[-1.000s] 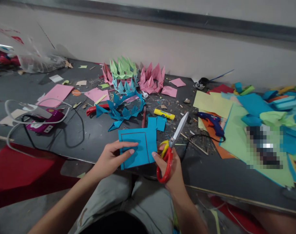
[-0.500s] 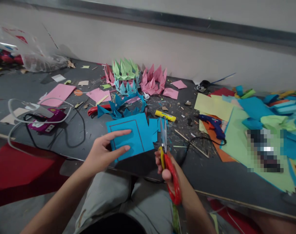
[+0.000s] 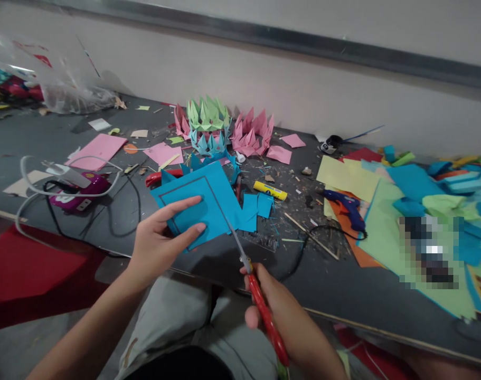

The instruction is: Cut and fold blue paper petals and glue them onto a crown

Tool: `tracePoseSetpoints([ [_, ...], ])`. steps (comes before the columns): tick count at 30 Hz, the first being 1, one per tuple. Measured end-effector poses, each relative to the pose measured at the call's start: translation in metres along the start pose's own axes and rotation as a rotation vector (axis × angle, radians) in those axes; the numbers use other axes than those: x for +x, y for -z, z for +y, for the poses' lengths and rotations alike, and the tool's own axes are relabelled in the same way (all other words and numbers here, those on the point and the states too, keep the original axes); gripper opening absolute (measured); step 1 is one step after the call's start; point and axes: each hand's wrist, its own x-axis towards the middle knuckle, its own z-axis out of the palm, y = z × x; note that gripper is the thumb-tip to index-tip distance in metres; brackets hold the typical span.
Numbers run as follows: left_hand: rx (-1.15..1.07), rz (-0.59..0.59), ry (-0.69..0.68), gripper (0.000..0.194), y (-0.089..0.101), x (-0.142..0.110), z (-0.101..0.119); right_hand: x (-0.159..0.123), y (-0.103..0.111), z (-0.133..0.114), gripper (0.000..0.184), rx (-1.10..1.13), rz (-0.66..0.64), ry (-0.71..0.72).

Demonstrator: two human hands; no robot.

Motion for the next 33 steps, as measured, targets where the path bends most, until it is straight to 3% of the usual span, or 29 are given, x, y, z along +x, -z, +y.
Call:
tracePoseSetpoints([
  [9,0.038,-0.069,-0.032,0.032,-0.004,-0.003,0.001,0.009,0.002,0.005,0.025,-0.019,-0.038,-0.067],
  [26,0.046,-0.061,-0.076,0.032,-0.002,-0.002,0.002,0.002,-0.006,-0.007,0.039,-0.117,-0.002,-0.201],
  [33,0.022,-0.072,-0.072,0.032,-0.002,-0.003,0.000,0.003,-0.006,-0.003,0.041,-0.150,0.020,-0.188],
])
